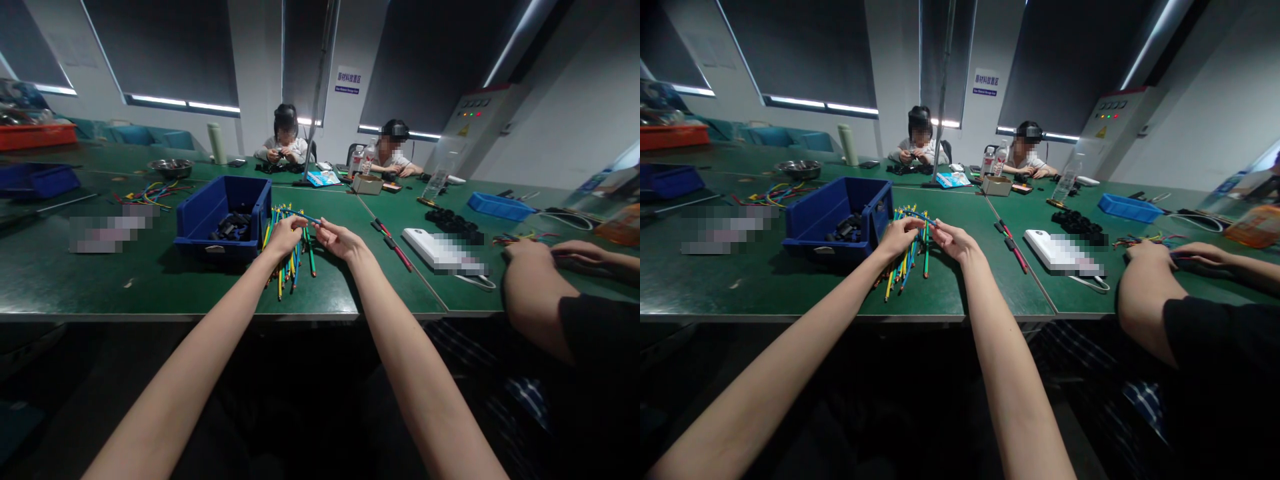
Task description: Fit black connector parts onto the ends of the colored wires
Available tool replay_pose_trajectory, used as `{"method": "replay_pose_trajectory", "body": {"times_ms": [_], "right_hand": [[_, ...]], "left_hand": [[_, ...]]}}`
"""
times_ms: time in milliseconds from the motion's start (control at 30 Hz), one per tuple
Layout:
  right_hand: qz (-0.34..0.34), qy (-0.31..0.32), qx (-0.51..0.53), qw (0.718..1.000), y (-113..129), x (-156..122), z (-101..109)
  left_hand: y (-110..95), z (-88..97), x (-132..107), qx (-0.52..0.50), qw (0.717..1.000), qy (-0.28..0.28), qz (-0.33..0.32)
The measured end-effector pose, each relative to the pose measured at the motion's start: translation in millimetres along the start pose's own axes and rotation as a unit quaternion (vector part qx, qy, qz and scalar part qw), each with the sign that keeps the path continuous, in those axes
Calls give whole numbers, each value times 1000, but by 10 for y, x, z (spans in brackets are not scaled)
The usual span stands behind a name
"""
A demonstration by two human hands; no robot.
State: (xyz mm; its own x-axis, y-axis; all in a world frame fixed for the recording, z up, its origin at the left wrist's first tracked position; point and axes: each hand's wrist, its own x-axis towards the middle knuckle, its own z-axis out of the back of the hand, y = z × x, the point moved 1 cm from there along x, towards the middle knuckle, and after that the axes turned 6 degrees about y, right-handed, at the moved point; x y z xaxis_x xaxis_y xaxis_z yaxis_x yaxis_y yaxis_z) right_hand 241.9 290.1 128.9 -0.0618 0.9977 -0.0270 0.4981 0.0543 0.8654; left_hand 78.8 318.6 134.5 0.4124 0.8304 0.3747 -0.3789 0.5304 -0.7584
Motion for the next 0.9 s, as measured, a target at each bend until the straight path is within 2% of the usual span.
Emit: {"method": "replay_pose_trajectory", "body": {"times_ms": [167,267,467,567,633,700,800,900], "right_hand": [[5,1,91,996,11,-19,-14],[24,22,88,996,34,-42,-45],[99,45,-5,994,88,-76,-104],[126,27,-88,988,75,-52,-138],[148,-8,-158,976,50,-24,-149],[188,-68,-242,949,26,-3,-141],[252,-158,-387,873,8,1,-110],[268,-191,-493,805,-3,-16,-83]], "left_hand": [[-16,-3,-9,2,1000,14,-9],[-10,4,-19,28,999,14,-6],[-21,10,-42,49,999,14,4],[-26,9,-46,50,999,11,6],[-25,9,-47,51,999,10,2],[-20,8,-45,48,999,11,0],[1,-4,-31,38,999,12,-3],[31,-24,-10,11,1000,9,-14]]}}
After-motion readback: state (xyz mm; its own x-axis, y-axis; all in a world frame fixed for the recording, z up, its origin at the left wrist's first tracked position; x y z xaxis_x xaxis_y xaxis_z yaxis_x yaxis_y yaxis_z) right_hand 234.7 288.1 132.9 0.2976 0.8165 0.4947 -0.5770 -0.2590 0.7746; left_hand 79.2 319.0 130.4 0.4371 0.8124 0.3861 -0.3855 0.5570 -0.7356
